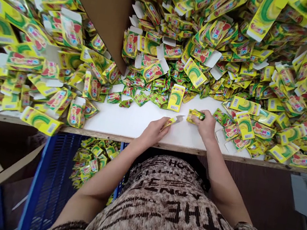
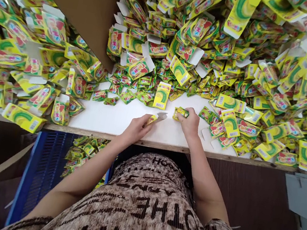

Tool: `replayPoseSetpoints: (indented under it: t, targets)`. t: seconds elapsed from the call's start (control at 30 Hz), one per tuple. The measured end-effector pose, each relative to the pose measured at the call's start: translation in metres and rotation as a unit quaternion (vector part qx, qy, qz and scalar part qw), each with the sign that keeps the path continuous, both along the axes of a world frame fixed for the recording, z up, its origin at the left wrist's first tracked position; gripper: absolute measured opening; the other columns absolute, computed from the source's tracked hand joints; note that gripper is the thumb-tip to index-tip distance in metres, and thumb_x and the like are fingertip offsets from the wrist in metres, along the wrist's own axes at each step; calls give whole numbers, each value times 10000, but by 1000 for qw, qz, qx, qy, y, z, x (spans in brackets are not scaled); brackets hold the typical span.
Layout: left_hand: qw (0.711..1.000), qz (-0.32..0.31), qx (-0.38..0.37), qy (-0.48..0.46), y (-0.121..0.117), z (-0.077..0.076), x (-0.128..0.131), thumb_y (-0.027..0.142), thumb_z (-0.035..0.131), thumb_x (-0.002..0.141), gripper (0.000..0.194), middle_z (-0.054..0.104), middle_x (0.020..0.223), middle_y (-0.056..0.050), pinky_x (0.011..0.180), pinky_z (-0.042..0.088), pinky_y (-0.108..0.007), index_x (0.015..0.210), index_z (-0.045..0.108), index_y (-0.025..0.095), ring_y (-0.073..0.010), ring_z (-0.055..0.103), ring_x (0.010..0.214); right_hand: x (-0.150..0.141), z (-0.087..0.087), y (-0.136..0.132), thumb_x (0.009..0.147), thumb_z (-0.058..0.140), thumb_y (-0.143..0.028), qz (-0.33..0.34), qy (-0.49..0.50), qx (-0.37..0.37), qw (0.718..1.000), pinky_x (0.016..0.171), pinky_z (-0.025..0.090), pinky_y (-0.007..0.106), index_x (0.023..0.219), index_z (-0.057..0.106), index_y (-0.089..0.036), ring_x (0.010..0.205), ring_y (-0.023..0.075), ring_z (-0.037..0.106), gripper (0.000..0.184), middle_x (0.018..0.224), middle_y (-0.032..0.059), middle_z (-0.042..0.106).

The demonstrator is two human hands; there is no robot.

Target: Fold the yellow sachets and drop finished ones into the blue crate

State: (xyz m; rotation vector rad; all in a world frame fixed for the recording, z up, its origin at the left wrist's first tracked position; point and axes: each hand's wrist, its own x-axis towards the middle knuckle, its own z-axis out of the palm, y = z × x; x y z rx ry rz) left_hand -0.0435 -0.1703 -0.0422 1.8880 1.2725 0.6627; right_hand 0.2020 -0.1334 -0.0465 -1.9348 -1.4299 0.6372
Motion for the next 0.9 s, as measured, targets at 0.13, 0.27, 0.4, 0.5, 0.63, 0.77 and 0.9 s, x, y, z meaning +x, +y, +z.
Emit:
replayPoseSetpoints:
  t: [0.13, 0.27, 0.4, 0.5, 0.63, 0.77, 0.9]
  targets:
    - [966, 76, -152, -197, -5, -4, 17, 454, 608, 880, 322, 697, 937, -43, 774, 509, -282, 1023, 623, 166, -184, 624, 852, -14, 28, -8, 807, 718, -445, 32, 130, 167, 977, 715, 522, 305, 1049, 671, -189, 807, 180, 642, 356, 958, 37, 715]
    - [956, 86, -177, -218, -10, -10, 24, 463, 597, 878, 312, 682, 924, -28, 769, 478, -265, 995, 617, 174, -173, 587, 850, -23, 56, -17, 875, 687, -354, 183, 92, 205, 957, 787, 533, 318, 1044, 703, -219, 885, 183, 670, 217, 986, 39, 730]
    - [972, 91, -158, -148, -13, -11, 23, 453, 566, 893, 283, 656, 833, -5, 733, 438, -262, 947, 622, 181, -159, 554, 779, -21, 68, -21, 901, 671, -328, 179, 64, 221, 957, 781, 529, 317, 1089, 698, -222, 892, 186, 663, 218, 1001, 48, 725]
    - [976, 82, -154, -131, -14, -8, 23, 456, 543, 905, 281, 642, 809, 4, 714, 419, -257, 933, 613, 185, -156, 550, 773, -18, 69, -20, 895, 677, -297, 230, 56, 170, 957, 787, 515, 313, 1070, 705, -204, 878, 185, 644, 200, 979, 51, 689]
    - [982, 78, -140, -101, -17, -5, 27, 436, 542, 903, 255, 597, 742, 23, 677, 387, -250, 847, 580, 190, -145, 516, 733, -19, 71, -19, 908, 610, -184, 310, -31, 60, 948, 802, 475, 305, 968, 720, -177, 859, 182, 602, 126, 922, 53, 588]
    - [982, 76, -146, -94, -23, -1, 32, 417, 538, 906, 242, 564, 710, 32, 665, 366, -250, 821, 563, 193, -141, 487, 716, -22, 87, -15, 904, 540, -106, 402, -155, -40, 902, 750, 429, 295, 900, 713, -169, 802, 178, 564, 183, 895, 58, 542]
    - [971, 75, -169, -151, -25, 1, 33, 431, 595, 880, 255, 539, 714, 40, 656, 351, -244, 816, 557, 188, -130, 462, 708, -23, 102, -9, 877, 558, -91, 487, -160, -56, 857, 760, 430, 295, 994, 682, -171, 887, 204, 582, 188, 997, 89, 593]
